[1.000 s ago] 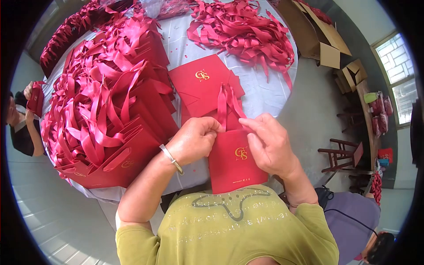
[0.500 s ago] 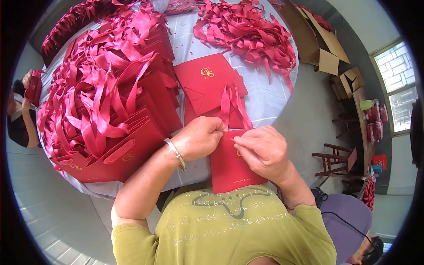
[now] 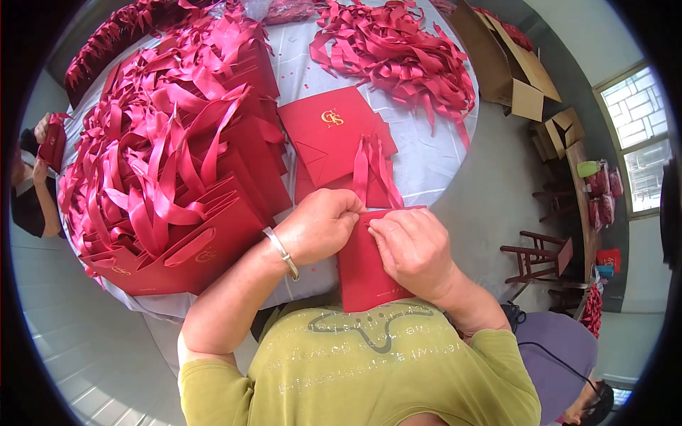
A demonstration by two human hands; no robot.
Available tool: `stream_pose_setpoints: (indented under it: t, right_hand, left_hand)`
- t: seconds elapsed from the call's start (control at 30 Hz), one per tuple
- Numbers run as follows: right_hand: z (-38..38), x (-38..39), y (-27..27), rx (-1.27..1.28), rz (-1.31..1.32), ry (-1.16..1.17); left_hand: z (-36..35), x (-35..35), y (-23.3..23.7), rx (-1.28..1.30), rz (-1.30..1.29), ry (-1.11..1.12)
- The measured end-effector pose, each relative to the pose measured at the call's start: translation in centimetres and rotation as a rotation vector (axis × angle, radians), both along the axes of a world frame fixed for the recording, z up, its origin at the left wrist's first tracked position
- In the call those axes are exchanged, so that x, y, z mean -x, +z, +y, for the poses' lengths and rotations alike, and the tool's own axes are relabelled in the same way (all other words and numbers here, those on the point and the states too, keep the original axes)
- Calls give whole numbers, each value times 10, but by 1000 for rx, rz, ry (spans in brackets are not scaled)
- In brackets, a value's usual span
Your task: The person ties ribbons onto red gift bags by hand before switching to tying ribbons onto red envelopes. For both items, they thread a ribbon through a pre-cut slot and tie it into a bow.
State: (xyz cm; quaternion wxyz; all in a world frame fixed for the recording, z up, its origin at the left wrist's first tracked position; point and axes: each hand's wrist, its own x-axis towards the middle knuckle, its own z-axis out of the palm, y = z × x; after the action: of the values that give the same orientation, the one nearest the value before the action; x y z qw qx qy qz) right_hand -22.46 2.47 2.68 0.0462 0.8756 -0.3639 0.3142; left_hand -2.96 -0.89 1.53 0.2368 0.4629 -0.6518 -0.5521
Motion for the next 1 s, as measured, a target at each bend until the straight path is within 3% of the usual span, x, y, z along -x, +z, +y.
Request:
stream_pose_setpoints:
  t: [0.2, 0.3, 0.33, 0.4, 0.43, 0.5, 0.57, 0.63, 0.67, 0.73, 0.8, 0.87, 1.0]
  right_hand:
    - [0, -10, 6, 23, 184, -59]
    - [-19, -3, 24, -366, -9, 24]
    - [-24, 1, 30, -366, -14, 10]
    - [-35, 9, 40, -833, -70, 110]
    - [-42, 15, 36, -852, -82, 217]
    - [-55, 22, 38, -1270, -249, 186]
    - [-74, 28, 32, -1454, -299, 150]
    - [-83, 30, 31, -1453, -233, 266]
    - [-86, 26, 42, -1526, -81, 205]
    - [-94, 24, 29, -1452, 39, 319]
    - [-100, 21, 18, -1448, 25, 367]
    - [-106, 20, 17, -1755, 79, 357]
    - [-103, 20, 18, -1892, -1, 277]
  left_hand:
    - [2, 0, 5, 4, -14, 5]
    - [3, -2, 9, -36, -17, -31]
    - [4, -1, 10, -76, -6, -56]
    - [8, 1, 17, -61, 20, -83]
    - [9, 1, 19, -48, 52, -90]
    - [11, 2, 11, 52, 11, -78]
    - [16, 8, 10, 199, 53, 12]
    - [18, 10, 25, 189, -41, 29]
    - [20, 13, 21, 288, -33, 36]
    - [22, 14, 18, 373, -69, -14]
    - [25, 18, 19, 472, -82, -30]
    - [25, 19, 19, 522, -77, -73]
    - [26, 21, 19, 593, -49, -129]
